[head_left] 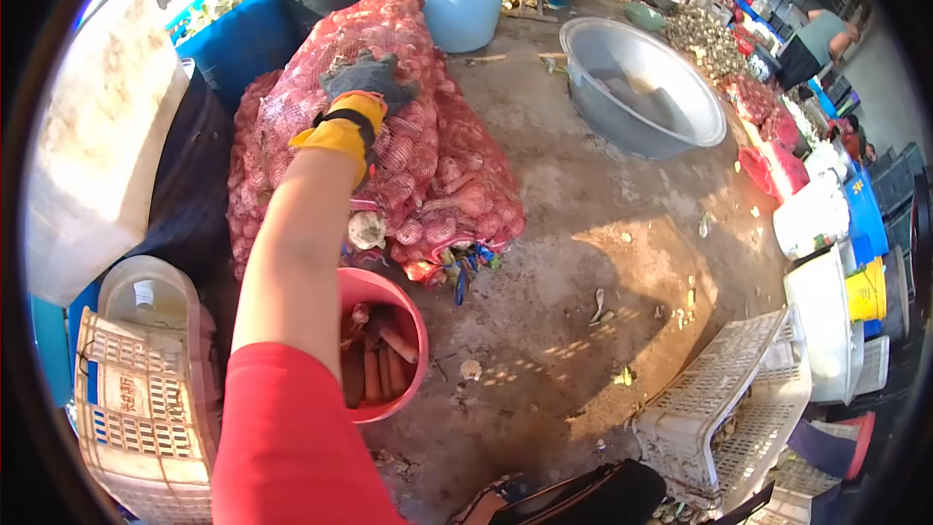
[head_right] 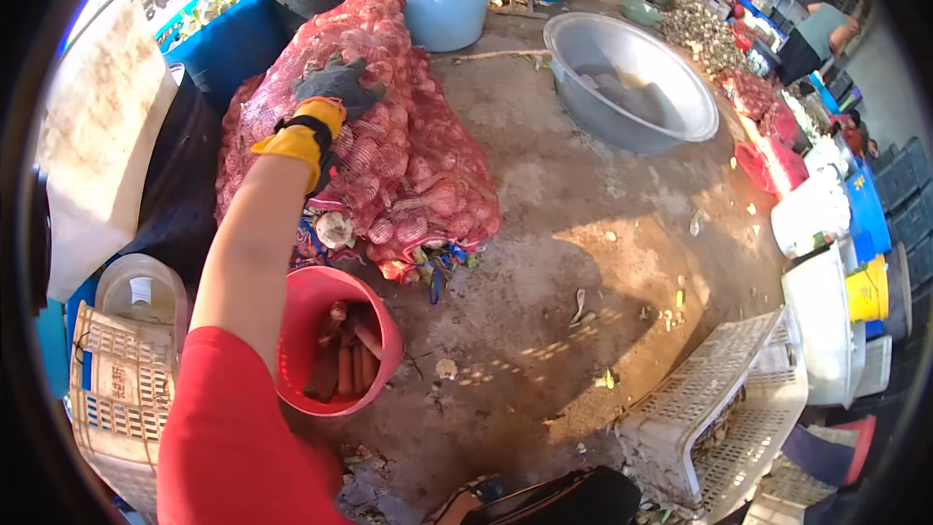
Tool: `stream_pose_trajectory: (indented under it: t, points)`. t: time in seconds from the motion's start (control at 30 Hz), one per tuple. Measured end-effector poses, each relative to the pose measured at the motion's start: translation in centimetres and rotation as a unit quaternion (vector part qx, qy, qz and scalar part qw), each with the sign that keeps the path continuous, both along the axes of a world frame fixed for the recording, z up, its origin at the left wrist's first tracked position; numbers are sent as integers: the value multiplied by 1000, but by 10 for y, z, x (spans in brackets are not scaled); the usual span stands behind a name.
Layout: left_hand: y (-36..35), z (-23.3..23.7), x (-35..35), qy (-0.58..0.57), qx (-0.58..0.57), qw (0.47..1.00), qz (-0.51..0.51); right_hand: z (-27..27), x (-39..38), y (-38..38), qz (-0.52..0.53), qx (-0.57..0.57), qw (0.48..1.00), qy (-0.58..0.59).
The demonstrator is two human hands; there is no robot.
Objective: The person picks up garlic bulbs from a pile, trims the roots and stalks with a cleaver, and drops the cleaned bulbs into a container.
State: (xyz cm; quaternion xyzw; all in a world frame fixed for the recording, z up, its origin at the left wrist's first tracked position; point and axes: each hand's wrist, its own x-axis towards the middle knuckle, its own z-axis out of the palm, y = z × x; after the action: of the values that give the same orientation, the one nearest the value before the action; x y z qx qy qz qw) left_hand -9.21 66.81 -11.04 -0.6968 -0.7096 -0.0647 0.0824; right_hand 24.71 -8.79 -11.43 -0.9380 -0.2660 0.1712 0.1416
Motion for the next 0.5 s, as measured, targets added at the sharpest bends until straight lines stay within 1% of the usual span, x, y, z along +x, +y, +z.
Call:
stream_pose_trajectory:
  t: [0.03, 0.07, 0.1, 0.13, 0.17, 0.2, 0.23, 0.27, 0.3, 0.33, 0.37, 0.4, 0.43, 0.47, 0.5]
  points:
    - [-8, 0, -6, 0, -10, 1000, -25, -4, -3, -1, 33, -41, 999, -7]
    - [-16, 3, -16, 2, -17, 999, -48, -15, -7, 5, -119, 18, 992, 24]
    - [-25, 3, -22, 10, -16, 999, -47, -30, -7, 9, -119, 19, 992, 33]
    - [-38, 1, -22, 47, 12, 995, -83, -43, -5, 9, -107, 79, 989, 60]
    - [-54, -3, -23, 80, 40, 989, -119, -42, -6, 13, -95, 139, 982, 84]
    - [-73, -5, -25, 104, 87, 980, -145, -31, -4, 15, 163, -127, 962, -177]
    - [-87, -8, -26, 107, 87, 979, -148, -37, -3, 6, 161, -128, 963, -174]
    - [-98, -13, -27, 113, 89, 979, -147, -50, -4, -4, 112, -32, 986, -121]
    - [-111, -16, -26, 118, 93, 978, -147, -57, -7, -17, 59, 65, 994, -66]
    - [-125, -17, -24, 109, 118, 975, -151, -29, -32, 2, -99, 117, 988, 26]
    - [-134, -23, -24, 108, 125, 973, -160, -27, -30, -19, -108, 123, 986, 24]
    - [-138, -33, -26, 150, 108, 974, -129, -26, -21, -50, 1, 109, 992, -70]
    - [-141, -38, -23, 190, 94, 972, -106, -8, -32, -57, 100, 88, 977, -166]
    - [-144, -41, -26, 194, 95, 970, -115, 7, -39, -60, -207, 302, 924, 110]
    - [-128, -59, -36, 179, 87, 974, -108, 18, -45, -69, -252, 308, 913, 92]
